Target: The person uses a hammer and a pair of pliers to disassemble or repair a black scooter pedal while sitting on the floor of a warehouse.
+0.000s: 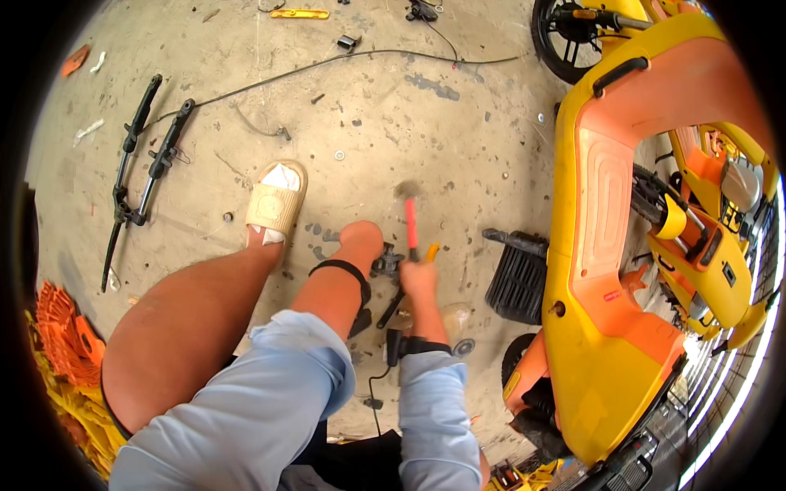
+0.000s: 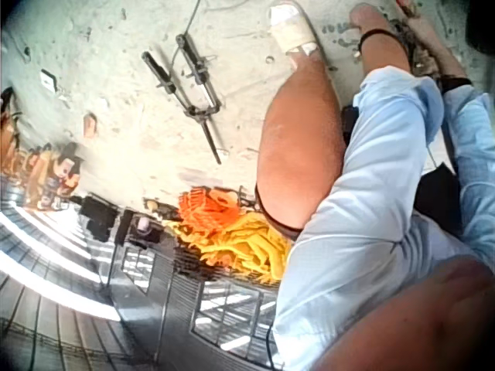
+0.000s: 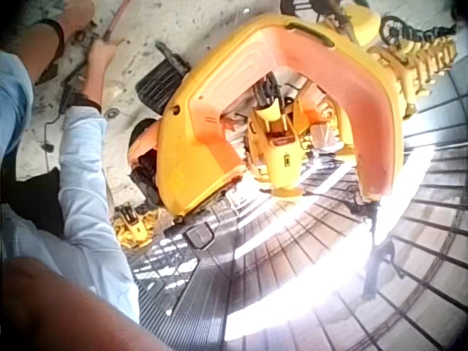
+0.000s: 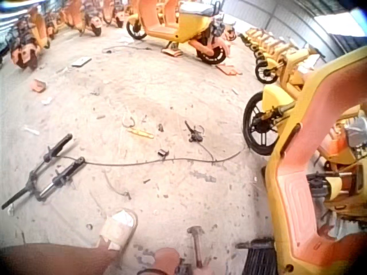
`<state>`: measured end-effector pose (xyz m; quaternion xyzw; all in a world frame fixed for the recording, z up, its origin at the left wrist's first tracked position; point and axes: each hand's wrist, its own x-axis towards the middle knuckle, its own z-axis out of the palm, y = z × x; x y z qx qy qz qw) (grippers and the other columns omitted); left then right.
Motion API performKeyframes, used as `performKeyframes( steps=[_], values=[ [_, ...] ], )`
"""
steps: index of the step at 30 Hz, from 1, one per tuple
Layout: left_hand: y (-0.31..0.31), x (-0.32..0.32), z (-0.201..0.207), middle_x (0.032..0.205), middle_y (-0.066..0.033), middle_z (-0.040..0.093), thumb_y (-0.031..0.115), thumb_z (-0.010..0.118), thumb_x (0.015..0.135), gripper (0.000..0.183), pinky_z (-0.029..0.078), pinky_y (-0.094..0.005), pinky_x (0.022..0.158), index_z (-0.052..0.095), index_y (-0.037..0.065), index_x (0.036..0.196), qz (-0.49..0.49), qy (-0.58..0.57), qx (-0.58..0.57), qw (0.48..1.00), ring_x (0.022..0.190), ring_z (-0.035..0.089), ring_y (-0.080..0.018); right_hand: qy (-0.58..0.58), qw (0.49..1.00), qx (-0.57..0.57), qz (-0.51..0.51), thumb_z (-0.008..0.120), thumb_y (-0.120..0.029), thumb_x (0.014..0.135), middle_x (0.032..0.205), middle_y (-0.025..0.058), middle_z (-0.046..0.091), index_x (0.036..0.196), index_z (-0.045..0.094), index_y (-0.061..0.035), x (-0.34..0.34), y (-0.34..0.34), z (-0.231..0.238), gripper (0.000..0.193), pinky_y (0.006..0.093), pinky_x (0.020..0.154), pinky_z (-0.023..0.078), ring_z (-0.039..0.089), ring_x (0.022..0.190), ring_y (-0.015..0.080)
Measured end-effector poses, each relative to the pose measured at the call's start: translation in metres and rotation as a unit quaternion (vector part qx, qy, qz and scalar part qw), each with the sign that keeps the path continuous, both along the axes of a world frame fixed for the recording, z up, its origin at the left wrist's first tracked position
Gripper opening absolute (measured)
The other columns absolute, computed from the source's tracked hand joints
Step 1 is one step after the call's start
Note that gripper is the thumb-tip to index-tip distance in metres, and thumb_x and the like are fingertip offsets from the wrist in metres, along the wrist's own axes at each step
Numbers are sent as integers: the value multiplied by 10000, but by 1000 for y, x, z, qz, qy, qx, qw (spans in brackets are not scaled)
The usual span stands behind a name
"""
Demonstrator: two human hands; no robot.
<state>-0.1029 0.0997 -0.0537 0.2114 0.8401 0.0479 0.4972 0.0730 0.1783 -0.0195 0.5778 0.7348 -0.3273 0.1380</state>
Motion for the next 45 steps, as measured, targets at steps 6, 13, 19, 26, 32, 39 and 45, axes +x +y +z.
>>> performKeyframes(
  steps=[6, 13, 19, 26, 32, 39, 45],
  values=[
    [-17, 36, 12, 1155, -162, 692, 213, 508, 945, 283, 546, -440, 852, 742, 93, 1047, -112, -142, -73, 981, 1054, 667, -340, 345, 884, -120, -292, 627, -148, 870, 486, -10, 346, 675, 432, -118, -57, 58, 184, 277, 303, 386, 291, 306, 362, 132],
    [7, 13, 19, 1121, -211, 684, 193, 494, 909, 295, 530, -456, 878, 707, 22, 1020, 94, -29, 38, 994, 1039, 654, -372, 318, 901, -84, -284, 619, -150, 886, 494, -23, 364, 671, 436, -110, -37, 59, 193, 285, 281, 372, 280, 306, 364, 103],
    [11, 8, 21, 1132, -174, 693, 201, 512, 897, 303, 535, -423, 874, 719, 52, 1061, 113, -48, -6, 992, 1048, 665, -338, 105, 977, -68, -170, 642, -176, 785, 573, 38, 528, 726, 597, 11, 19, 14, 52, 202, 335, 493, 407, 484, 525, 123],
    [16, 13, 19, 1116, -152, 705, 181, 514, 891, 292, 541, -397, 872, 725, 70, 1059, 139, -22, -4, 990, 1056, 671, -318, -18, 990, -91, -103, 617, -205, 795, 609, 58, 566, 770, 614, 22, 18, -9, -15, 228, 363, 493, 413, 540, 497, 196],
    [19, 3, 21, 1133, -148, 701, 177, 506, 897, 295, 540, -409, 863, 724, 72, 1065, 122, -56, -16, 991, 1057, 670, -314, 129, 988, -1, -86, 664, -203, 782, 593, 95, 561, 761, 592, 44, -63, 63, 143, 257, 395, 542, 431, 524, 594, 169],
    [5, 2, 6, 1126, -196, 689, 181, 526, 893, 281, 534, -433, 850, 723, 51, 1047, 161, -32, -13, 986, 1025, 662, -361, 402, 904, 136, -54, 502, -207, 968, 603, 8, 474, 741, 470, -120, -87, 84, 241, 245, 285, 456, 421, 467, 511, 125],
    [25, 10, 23, 1186, -122, 690, 213, 545, 898, 303, 531, -410, 900, 720, 90, 1112, -8, 5, -11, 1000, 1102, 654, -316, 8, 992, 21, -126, 620, -250, 835, 658, 129, 633, 794, 646, -44, 21, -7, -22, 212, 364, 517, 456, 583, 562, 282]
  ],
)
